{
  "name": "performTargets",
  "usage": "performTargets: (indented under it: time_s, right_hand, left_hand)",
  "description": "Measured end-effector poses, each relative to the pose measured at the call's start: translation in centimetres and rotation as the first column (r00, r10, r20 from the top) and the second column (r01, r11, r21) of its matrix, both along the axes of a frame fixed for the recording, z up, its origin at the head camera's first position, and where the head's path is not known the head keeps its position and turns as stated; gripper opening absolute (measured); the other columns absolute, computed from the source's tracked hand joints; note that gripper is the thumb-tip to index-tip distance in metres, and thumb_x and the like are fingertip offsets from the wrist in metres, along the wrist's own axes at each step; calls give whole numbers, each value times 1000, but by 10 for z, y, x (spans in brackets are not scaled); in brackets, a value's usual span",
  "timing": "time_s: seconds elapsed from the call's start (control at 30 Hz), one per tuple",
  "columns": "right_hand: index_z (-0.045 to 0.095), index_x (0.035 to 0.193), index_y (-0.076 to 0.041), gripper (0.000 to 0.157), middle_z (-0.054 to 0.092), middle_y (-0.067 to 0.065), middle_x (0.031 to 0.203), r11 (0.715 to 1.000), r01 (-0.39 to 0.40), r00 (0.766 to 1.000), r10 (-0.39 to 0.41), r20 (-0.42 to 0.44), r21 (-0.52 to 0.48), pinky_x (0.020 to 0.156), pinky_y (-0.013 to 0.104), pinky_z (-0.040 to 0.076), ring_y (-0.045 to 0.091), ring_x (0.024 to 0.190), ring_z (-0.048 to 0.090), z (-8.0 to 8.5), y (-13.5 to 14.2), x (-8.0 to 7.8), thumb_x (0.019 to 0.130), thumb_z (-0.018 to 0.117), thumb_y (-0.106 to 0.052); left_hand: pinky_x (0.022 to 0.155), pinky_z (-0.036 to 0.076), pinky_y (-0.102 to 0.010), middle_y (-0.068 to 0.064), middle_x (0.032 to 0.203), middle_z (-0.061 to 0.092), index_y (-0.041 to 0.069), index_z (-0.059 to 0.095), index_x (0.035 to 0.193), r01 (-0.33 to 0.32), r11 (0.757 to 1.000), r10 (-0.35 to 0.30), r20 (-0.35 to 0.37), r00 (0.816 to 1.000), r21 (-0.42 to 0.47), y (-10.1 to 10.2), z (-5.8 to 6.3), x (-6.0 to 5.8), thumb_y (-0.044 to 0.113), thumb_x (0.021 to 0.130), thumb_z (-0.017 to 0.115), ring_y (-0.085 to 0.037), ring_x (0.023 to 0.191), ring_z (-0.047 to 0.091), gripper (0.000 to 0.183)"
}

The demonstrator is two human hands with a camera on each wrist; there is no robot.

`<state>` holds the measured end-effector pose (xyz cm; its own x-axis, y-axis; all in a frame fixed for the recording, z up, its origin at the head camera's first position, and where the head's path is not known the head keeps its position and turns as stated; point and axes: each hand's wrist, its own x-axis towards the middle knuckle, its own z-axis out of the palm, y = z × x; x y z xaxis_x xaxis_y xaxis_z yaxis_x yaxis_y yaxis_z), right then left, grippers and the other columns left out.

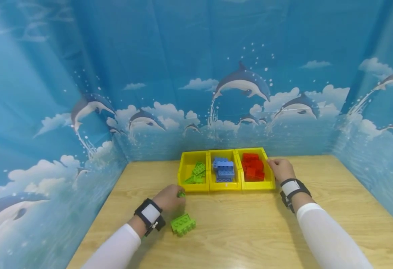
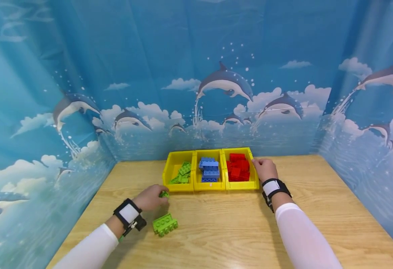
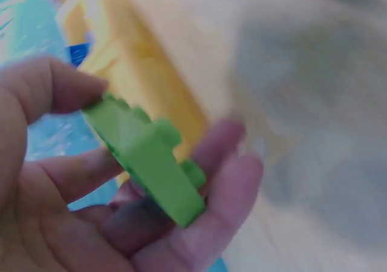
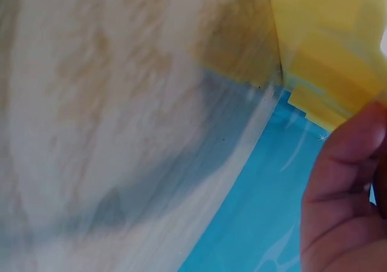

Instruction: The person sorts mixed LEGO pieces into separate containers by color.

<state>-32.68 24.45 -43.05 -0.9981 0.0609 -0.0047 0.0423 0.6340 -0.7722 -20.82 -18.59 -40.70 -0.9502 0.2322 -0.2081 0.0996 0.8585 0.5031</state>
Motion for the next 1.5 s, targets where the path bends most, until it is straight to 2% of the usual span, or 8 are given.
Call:
performTargets:
  time_s: [0.13,0.37,0.47,0.63,0.83,0.97,1.23,1.5]
  right_hand:
    - [57,130,8,59,59,29,128,1000,18,1000,-18,-1,-1,81,44,54,38,105,61,1,-3,0,104,42,-43]
    - [57,131,6,58,59,27,130,1000,6,999,-5,39,-18,87,46,53,36,108,60,2,-17,2,104,41,-43]
    - [55,133,5,60,58,27,131,1000,-12,999,12,47,-18,90,48,52,38,110,59,1,-19,0,104,40,-45]
    - [53,134,6,61,57,28,132,1000,-2,1000,2,27,5,92,51,51,40,113,58,-3,-14,-1,105,37,-45]
    - [52,135,6,62,56,29,133,1000,4,999,-4,41,-2,94,52,50,41,115,57,-6,-11,0,105,37,-45]
    - [54,134,5,61,58,27,130,1000,13,999,-13,34,-3,88,48,52,38,109,59,-5,-14,0,105,37,-46]
    - [55,132,6,59,58,29,129,1000,10,1000,-10,0,30,88,49,52,39,108,59,-2,-11,-1,105,37,-43]
    - [57,129,5,59,60,28,126,999,26,1000,-26,-2,39,85,49,51,38,105,59,-7,-2,-6,105,36,-45]
  left_hand:
    - [48,43,-30,-11,74,65,0,56,124,23,995,-29,61,998,98,-1,15,-10,19,89,64,-19,53,55,41]
    - [54,57,-43,-19,73,69,3,54,128,-2,980,-13,77,997,197,10,28,-33,12,93,64,-24,52,65,38]
    - [52,54,-41,-17,72,68,6,64,120,7,994,2,-79,997,110,20,32,-52,17,95,63,-20,48,59,27]
    - [68,52,-36,-9,89,67,6,68,105,-32,987,-28,-369,929,-155,42,23,-86,19,102,52,-20,74,61,21]
    - [91,50,-42,-14,109,61,3,63,114,-54,903,-146,-421,895,-427,55,-5,-108,12,101,51,-30,104,58,20]
    - [94,49,-42,-14,112,59,5,60,119,-78,903,-126,-432,893,-423,55,-18,-114,10,100,55,-29,107,57,21]
    - [118,27,-42,-17,154,36,3,37,149,-35,965,-64,-361,930,-261,56,-3,-103,29,104,49,-29,145,31,53]
    - [76,52,-32,-4,104,64,13,69,112,124,941,-273,-490,828,-315,49,13,-33,39,94,64,-18,91,59,32]
